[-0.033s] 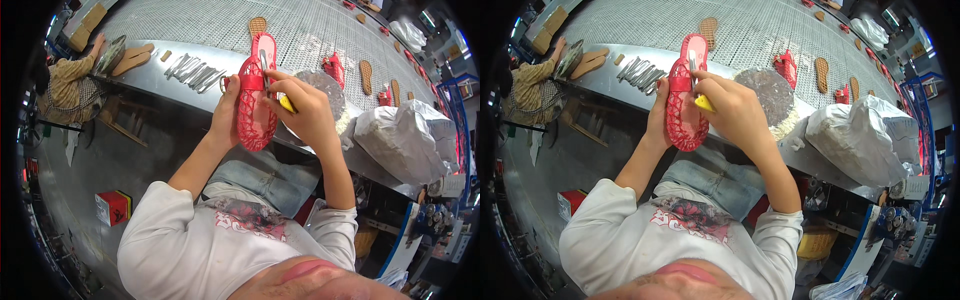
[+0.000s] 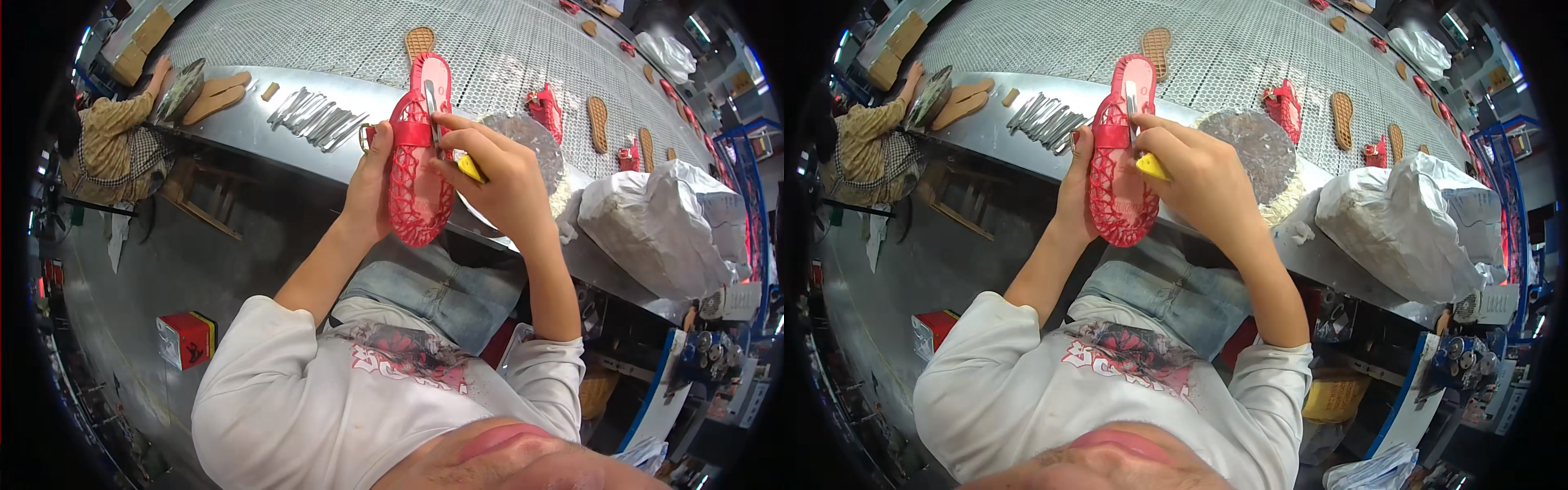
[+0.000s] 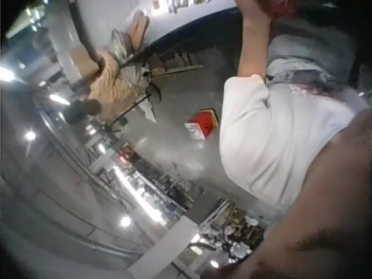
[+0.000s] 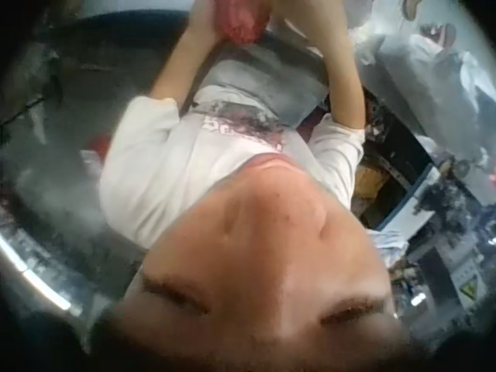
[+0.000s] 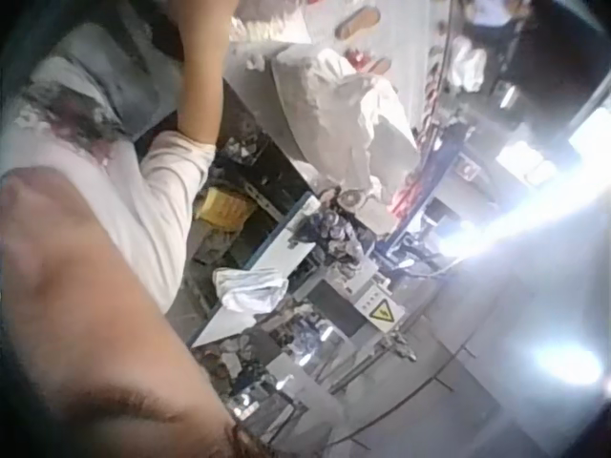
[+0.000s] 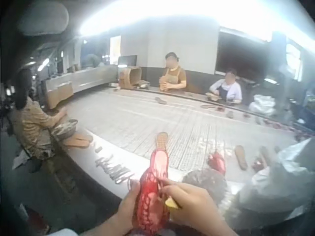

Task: Applying adhesive to the underside of shoe uppers and placing them on a conveyor belt.

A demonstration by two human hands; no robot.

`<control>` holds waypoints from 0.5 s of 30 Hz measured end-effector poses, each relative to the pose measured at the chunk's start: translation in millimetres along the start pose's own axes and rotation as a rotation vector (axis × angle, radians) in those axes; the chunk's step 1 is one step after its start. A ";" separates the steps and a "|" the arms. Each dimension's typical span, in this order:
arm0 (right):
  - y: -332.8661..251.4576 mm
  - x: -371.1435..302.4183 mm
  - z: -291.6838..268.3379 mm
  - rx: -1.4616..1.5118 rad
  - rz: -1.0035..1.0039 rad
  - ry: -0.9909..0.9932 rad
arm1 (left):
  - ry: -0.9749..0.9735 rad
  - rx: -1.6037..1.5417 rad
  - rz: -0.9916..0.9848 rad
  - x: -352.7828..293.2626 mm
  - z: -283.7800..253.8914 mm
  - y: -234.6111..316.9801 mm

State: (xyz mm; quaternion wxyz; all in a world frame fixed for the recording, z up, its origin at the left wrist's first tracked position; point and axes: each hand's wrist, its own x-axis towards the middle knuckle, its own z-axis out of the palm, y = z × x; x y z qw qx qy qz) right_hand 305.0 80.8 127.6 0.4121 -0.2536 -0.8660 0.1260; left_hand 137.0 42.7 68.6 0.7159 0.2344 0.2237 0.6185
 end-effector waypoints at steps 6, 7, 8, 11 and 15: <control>1.9 -5.6 -8.3 0.078 0.059 -0.068 | -0.033 0.003 -0.017 -0.5 2.5 -3.8; 2.4 -5.8 -7.4 0.043 0.043 -0.054 | -0.027 -0.008 -0.024 -0.2 1.4 -4.1; 2.6 -5.6 -6.3 0.007 0.026 -0.039 | -0.021 -0.019 -0.029 0.1 0.0 -4.1; 1.6 -6.6 -1.1 -0.030 0.054 -0.033 | 0.045 0.002 -0.010 3.2 -7.2 -5.5; 5.5 -7.6 6.8 -0.011 0.050 0.007 | 0.086 0.063 -0.014 0.2 -7.8 0.8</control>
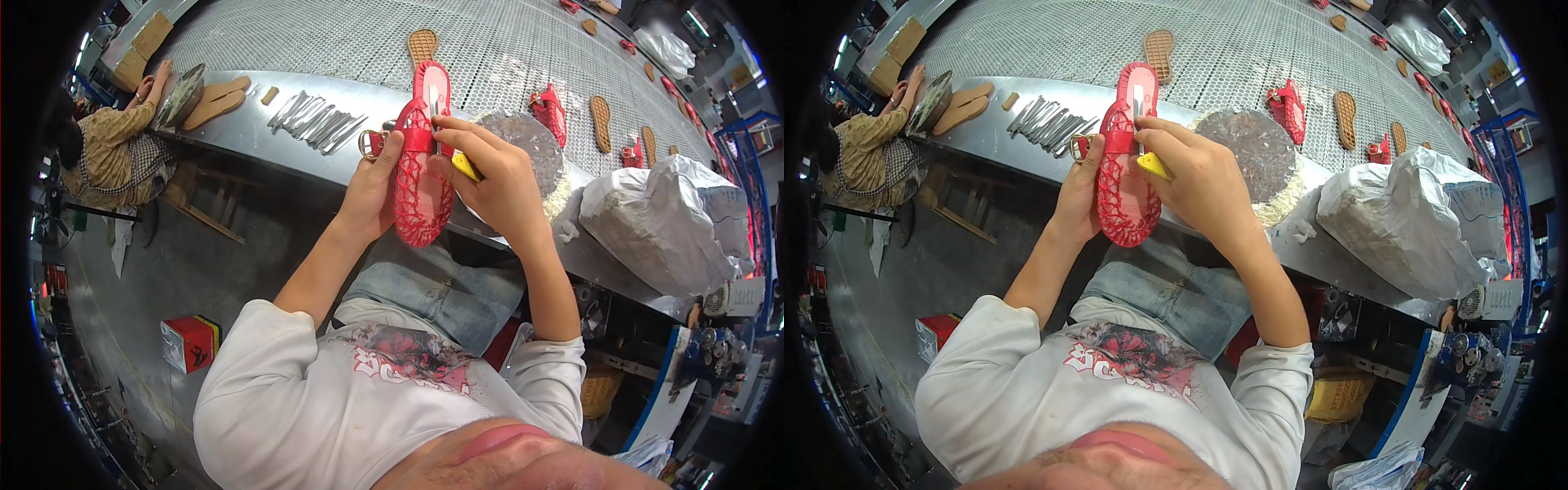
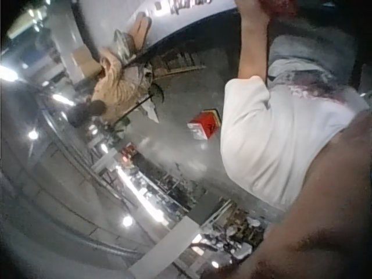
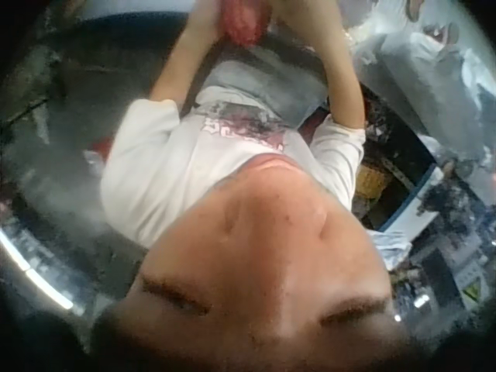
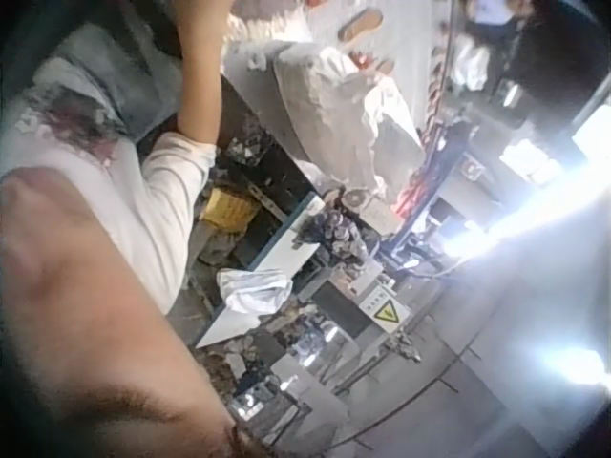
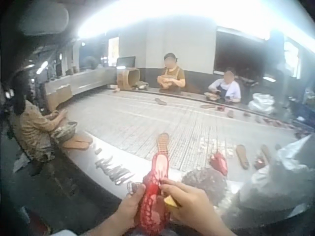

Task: Applying adhesive to the underside of shoe uppers and placing them on a conveyor belt.

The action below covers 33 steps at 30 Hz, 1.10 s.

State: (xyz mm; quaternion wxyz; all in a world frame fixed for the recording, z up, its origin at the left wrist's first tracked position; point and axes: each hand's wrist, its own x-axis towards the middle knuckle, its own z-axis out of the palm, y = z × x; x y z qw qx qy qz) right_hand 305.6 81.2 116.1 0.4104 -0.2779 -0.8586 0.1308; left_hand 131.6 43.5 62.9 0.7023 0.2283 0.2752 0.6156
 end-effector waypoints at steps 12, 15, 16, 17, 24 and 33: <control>-6.1 -4.6 7.7 0.040 0.156 -0.091 | -0.192 -0.035 -0.079 -3.1 -19.4 8.6; -9.0 -6.7 11.3 -0.071 0.092 -0.063 | -0.265 0.015 -0.063 4.6 -33.5 11.1; -11.5 -9.9 13.1 -0.067 0.089 -0.064 | -0.261 0.016 -0.059 6.0 -38.5 12.8; -15.5 -16.1 16.5 -0.067 -0.008 -0.038 | -0.224 0.009 -0.089 6.3 -44.2 14.8; -35.1 -121.6 32.3 0.076 -0.006 -0.372 | -0.018 0.025 -0.105 25.5 -83.1 24.9; -44.7 -267.4 23.7 -0.034 0.668 -0.382 | 0.036 0.167 -0.041 188.5 -112.8 82.6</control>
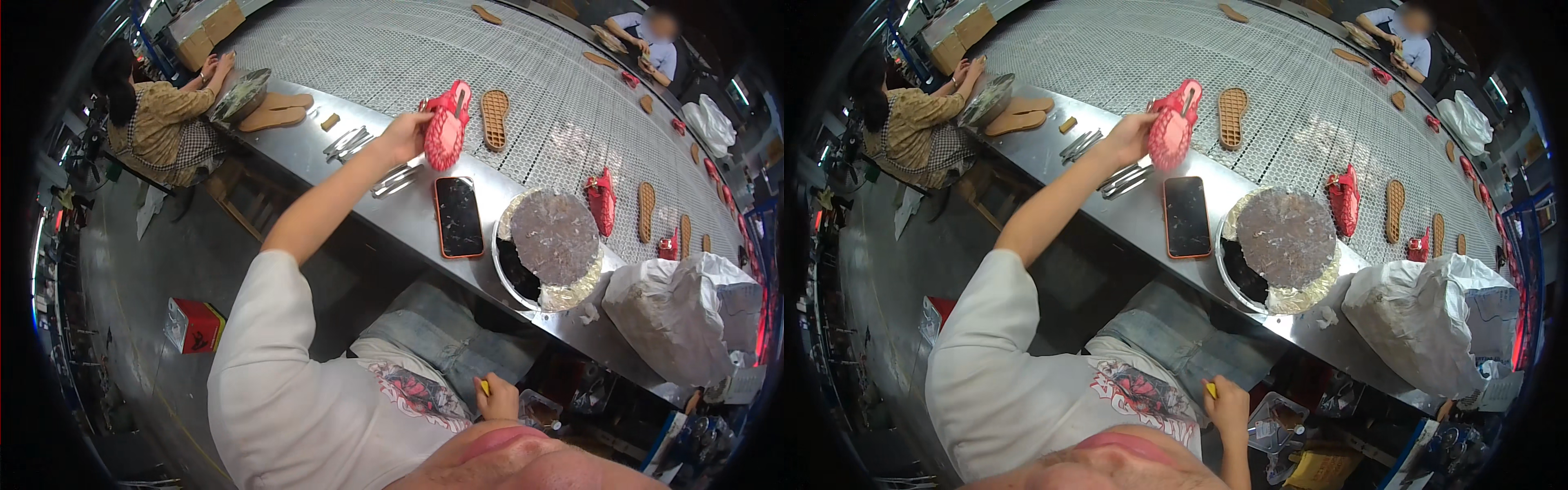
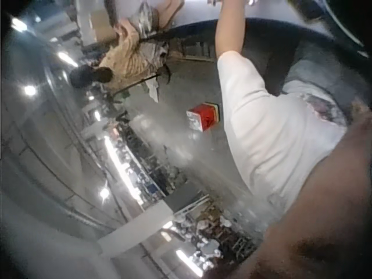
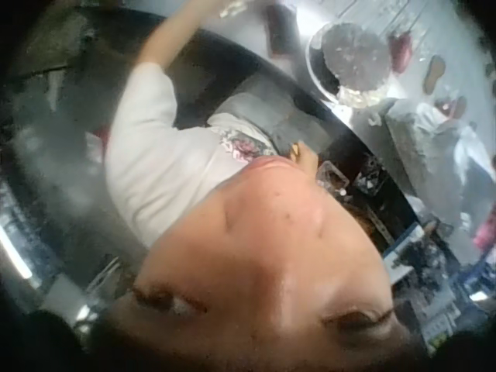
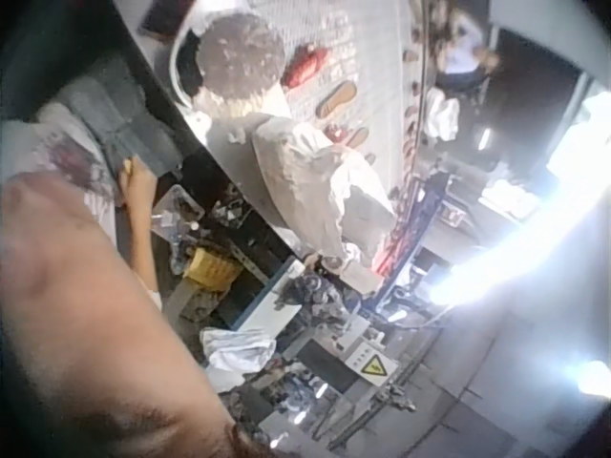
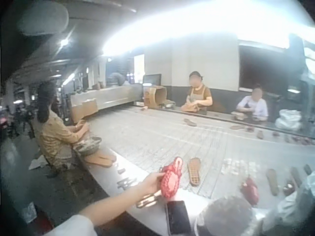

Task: Applying adhesive to the underside of shoe uppers and placing them on a conveyor belt.

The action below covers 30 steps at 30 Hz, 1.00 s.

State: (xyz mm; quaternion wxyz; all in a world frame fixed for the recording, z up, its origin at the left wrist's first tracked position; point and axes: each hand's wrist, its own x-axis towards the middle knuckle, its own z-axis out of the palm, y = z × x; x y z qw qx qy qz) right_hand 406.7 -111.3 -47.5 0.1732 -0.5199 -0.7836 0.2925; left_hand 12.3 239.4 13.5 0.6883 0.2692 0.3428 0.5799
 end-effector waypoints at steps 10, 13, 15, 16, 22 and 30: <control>4.8 -44.8 -23.3 0.017 0.373 0.226 | 0.107 0.238 -0.128 155.0 -73.7 18.3; -2.0 -31.8 -47.3 0.122 0.333 0.290 | 0.346 0.602 -0.078 157.6 -70.5 21.8; -4.4 -17.6 -66.3 0.211 0.232 0.347 | 0.359 0.761 -0.073 147.6 -50.3 24.8; -10.1 -3.6 -80.2 0.242 0.139 0.363 | 0.401 1.136 0.057 135.1 -42.5 34.7; -53.8 113.5 -153.2 0.483 -0.443 0.868 | -0.045 0.994 0.852 3.9 121.8 9.8; -103.7 245.4 -220.8 1.002 -0.914 1.166 | -0.737 0.862 1.698 -101.4 264.1 -55.3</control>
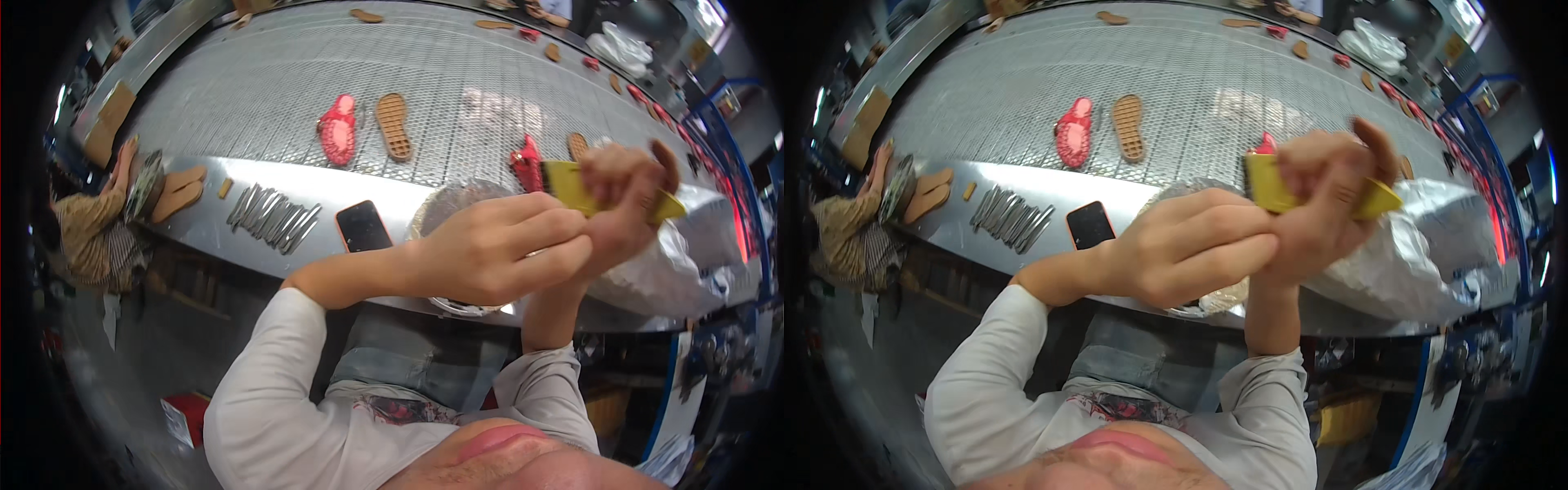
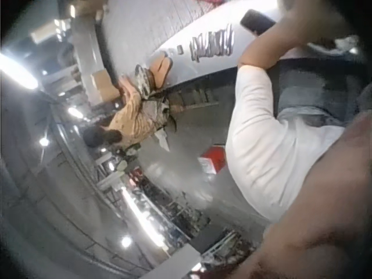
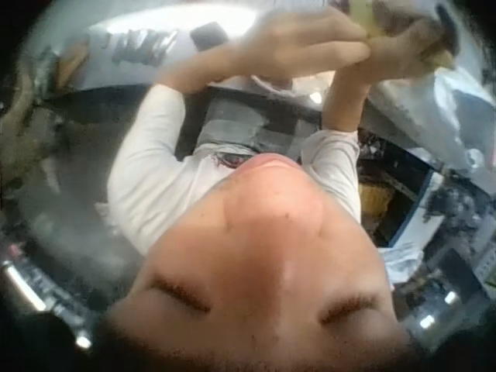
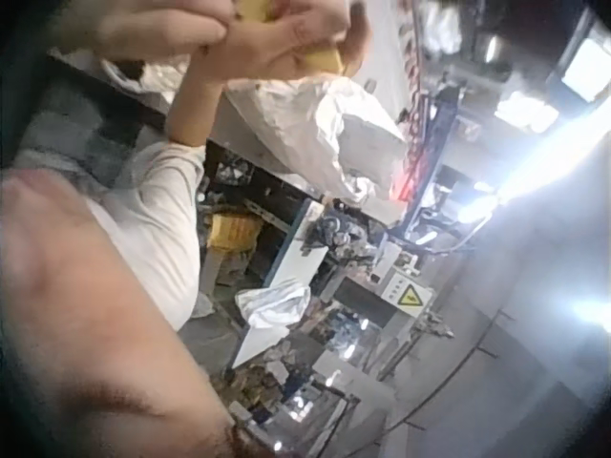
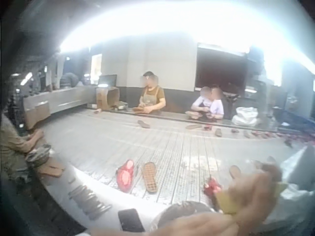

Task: Applying adhesive to the underside of shoe uppers and placing them on a conveyor belt.

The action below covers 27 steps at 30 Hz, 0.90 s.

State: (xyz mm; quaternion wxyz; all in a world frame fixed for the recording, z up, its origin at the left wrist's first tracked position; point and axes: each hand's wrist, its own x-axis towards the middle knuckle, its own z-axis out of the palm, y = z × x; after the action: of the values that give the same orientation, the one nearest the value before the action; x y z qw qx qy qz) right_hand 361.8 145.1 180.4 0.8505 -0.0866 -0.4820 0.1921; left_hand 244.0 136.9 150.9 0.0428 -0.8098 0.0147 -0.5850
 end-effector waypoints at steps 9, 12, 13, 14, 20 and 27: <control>12.8 10.5 -27.6 -0.087 0.010 0.041 | -0.065 -0.053 0.032 -13.1 14.9 2.4; 11.4 11.4 -32.2 -0.076 0.037 -0.012 | -0.108 -0.081 0.038 -19.4 17.9 5.7; 12.8 9.4 -29.1 -0.111 0.034 0.010 | -0.083 -0.089 0.026 -19.6 17.7 4.9; 12.9 8.9 -28.6 -0.111 0.042 0.009 | -0.082 -0.086 0.018 -19.0 19.5 2.6; 7.8 4.6 -31.1 -0.060 0.039 -0.042 | -0.157 -0.145 -0.077 -20.1 -5.7 -9.8; 0.0 -1.6 -11.3 -0.156 -0.090 -0.243 | -0.636 0.824 -1.015 -158.2 -97.8 -280.4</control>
State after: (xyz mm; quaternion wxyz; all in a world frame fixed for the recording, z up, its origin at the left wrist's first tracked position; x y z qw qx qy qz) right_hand 370.7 144.9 173.3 0.7842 -0.1070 -0.5983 0.1249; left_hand 94.1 422.7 56.0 0.0700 -0.7659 -0.5975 -0.2268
